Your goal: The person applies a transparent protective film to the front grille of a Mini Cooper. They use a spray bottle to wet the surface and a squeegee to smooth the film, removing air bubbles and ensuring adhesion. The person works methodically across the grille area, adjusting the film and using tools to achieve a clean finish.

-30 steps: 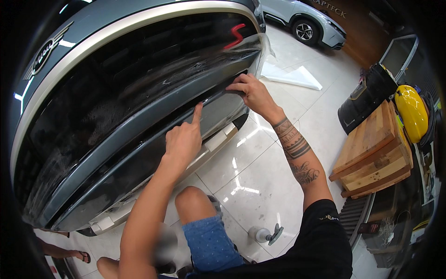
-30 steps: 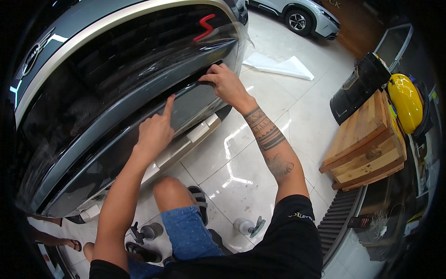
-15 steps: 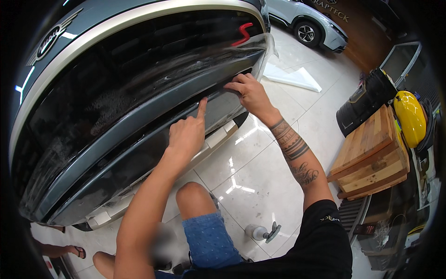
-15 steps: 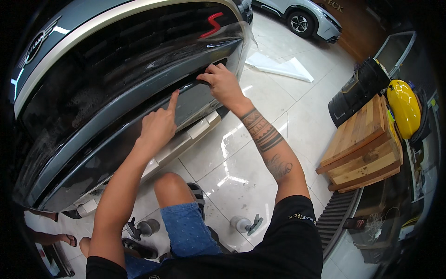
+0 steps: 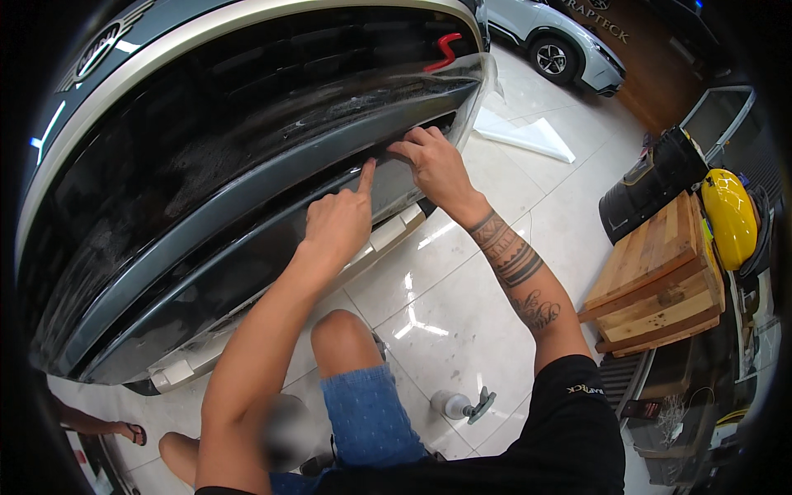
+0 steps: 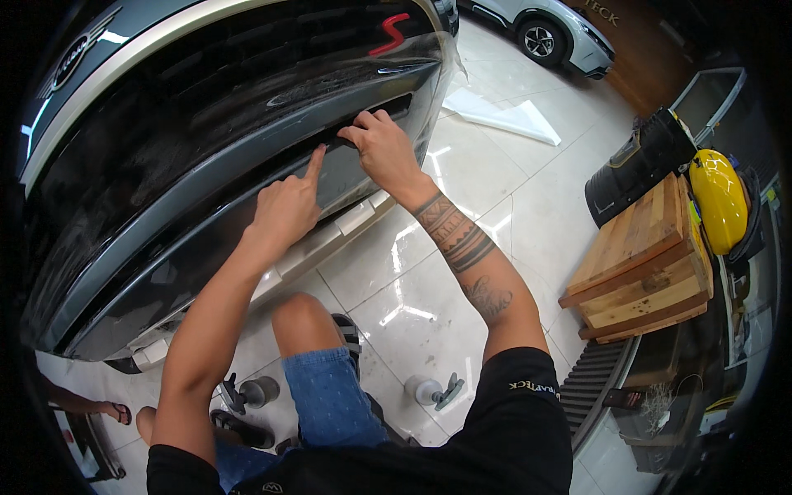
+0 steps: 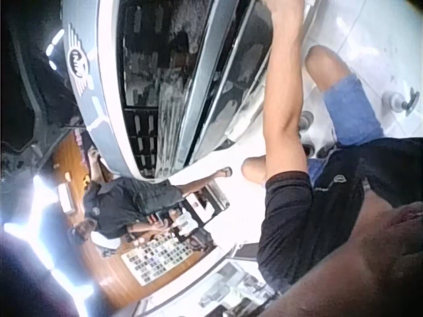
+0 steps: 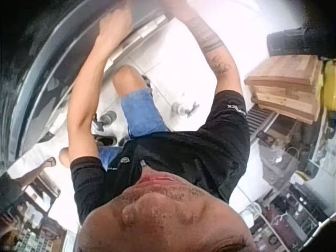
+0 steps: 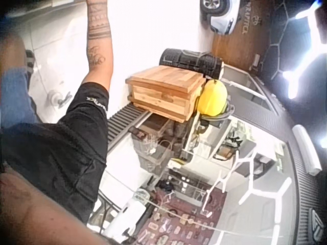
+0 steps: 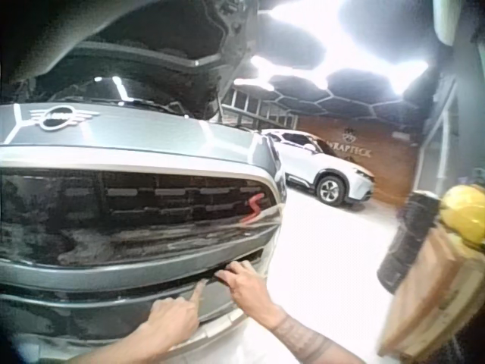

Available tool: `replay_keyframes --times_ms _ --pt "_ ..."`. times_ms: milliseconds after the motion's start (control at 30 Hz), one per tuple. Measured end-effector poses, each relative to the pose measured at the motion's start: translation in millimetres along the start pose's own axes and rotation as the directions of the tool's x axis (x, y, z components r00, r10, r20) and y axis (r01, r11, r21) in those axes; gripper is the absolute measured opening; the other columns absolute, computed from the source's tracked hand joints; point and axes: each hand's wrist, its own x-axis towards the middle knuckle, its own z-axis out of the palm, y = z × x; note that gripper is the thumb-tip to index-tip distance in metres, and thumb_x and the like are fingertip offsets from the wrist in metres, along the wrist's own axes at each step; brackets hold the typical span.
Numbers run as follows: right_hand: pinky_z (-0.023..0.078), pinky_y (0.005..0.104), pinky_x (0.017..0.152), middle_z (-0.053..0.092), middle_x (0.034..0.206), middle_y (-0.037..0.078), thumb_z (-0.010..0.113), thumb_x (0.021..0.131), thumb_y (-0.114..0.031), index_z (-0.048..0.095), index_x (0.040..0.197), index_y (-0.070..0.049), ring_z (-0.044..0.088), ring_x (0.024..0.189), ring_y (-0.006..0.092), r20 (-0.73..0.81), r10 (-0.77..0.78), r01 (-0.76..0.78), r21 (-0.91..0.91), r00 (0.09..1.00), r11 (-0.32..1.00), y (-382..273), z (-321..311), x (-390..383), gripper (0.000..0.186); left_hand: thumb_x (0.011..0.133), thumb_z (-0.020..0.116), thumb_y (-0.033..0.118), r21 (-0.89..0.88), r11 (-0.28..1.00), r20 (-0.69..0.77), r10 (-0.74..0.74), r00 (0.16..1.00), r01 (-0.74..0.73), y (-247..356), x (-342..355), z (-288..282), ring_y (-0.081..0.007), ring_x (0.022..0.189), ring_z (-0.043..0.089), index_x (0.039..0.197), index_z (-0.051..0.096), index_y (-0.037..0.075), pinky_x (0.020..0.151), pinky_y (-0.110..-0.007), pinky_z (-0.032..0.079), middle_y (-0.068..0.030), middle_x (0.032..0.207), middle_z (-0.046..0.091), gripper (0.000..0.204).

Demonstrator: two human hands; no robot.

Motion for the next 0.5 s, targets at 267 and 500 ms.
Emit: replay_keyframes --times_ms 267,500 --pt "0.051 0.0364 0.083 0.064 0.099 0.008 0.061 0.076 0.006 0.074 0.103 -0.010 0.058 0.094 0.0285 0.014 -0.039 0.037 0.120 0.999 0.992 14.9 -5.4 0.5 0.034 0.074 0.068 0.011 0.297 0.949 -0.442 0.238 0.865 -0.110 -28.5 -53.7 36.2 -0.0325 0.138 0.035 0.135 0.050 0.002 0.111 -0.052 0.029 -0.0189 0.147 0.039 0.065" --pt "0.052 0.0365 0.084 0.064 0.104 0.008 0.062 0.071 0.013 0.073 0.103 -0.010 0.059 0.100 0.0286 -0.019 -0.120 0.122 0.162 0.993 0.979 -4.9 -1.1 -13.7 0.041 0.075 0.063 0.007 0.291 0.954 -0.471 0.212 0.856 -0.076 -21.9 -50.4 37.0 -0.0333 0.137 0.039 0.093 0.059 0.004 0.110 -0.056 0.029 -0.0203 0.148 0.039 0.020"
